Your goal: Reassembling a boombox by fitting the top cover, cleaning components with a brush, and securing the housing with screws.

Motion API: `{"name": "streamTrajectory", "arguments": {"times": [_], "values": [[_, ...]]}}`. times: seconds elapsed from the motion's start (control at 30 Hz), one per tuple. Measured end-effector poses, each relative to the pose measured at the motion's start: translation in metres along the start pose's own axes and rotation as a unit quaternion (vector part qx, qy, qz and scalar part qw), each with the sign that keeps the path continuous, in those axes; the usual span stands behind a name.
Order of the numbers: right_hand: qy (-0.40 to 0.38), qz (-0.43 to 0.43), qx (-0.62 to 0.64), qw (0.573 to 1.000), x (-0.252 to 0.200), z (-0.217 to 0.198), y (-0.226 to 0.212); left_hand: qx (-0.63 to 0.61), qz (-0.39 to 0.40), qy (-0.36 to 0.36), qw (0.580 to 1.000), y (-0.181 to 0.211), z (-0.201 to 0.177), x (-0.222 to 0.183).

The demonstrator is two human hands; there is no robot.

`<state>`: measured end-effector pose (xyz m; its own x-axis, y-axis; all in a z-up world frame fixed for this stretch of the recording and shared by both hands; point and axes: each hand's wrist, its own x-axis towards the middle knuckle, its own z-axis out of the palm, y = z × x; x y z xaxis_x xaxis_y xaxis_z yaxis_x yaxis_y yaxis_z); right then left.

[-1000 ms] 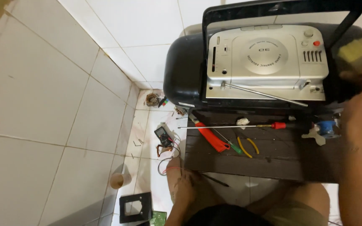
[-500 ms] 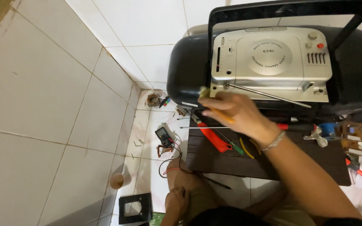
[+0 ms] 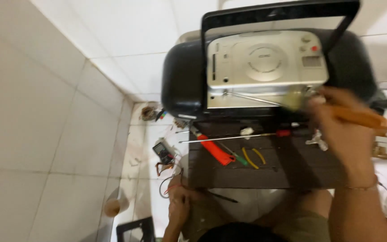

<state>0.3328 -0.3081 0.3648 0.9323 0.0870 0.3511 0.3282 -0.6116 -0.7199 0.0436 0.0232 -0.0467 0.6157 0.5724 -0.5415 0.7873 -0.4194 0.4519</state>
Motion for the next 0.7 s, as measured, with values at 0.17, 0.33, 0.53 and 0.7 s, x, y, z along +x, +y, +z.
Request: {"name": "streamTrajectory", "arguments": {"times": [0.17, 0.33, 0.53, 0.7], "values": [[0.063, 0.033, 0.026, 0.997, 0.023, -0.022, 0.033, -0.132, -0.008, 0.093, 0.987, -0.020, 0.039, 0.015], [0.143, -0.131, -0.267, 0.944, 0.044, -0.015, 0.111, -0.199, -0.001, 0.252, 0.947, 0.045, -0.072, -0.024], [0.029, -0.041, -0.015, 0.999, -0.002, 0.025, 0.000, -0.307, 0.235, 0.411, 0.826, 0.154, -0.179, -0.018], [0.015, -0.377, 0.103, 0.920, -0.031, 0.110, -0.075, -0.369, 0.343, 0.362, 0.784, 0.287, -0.258, 0.008]]}}
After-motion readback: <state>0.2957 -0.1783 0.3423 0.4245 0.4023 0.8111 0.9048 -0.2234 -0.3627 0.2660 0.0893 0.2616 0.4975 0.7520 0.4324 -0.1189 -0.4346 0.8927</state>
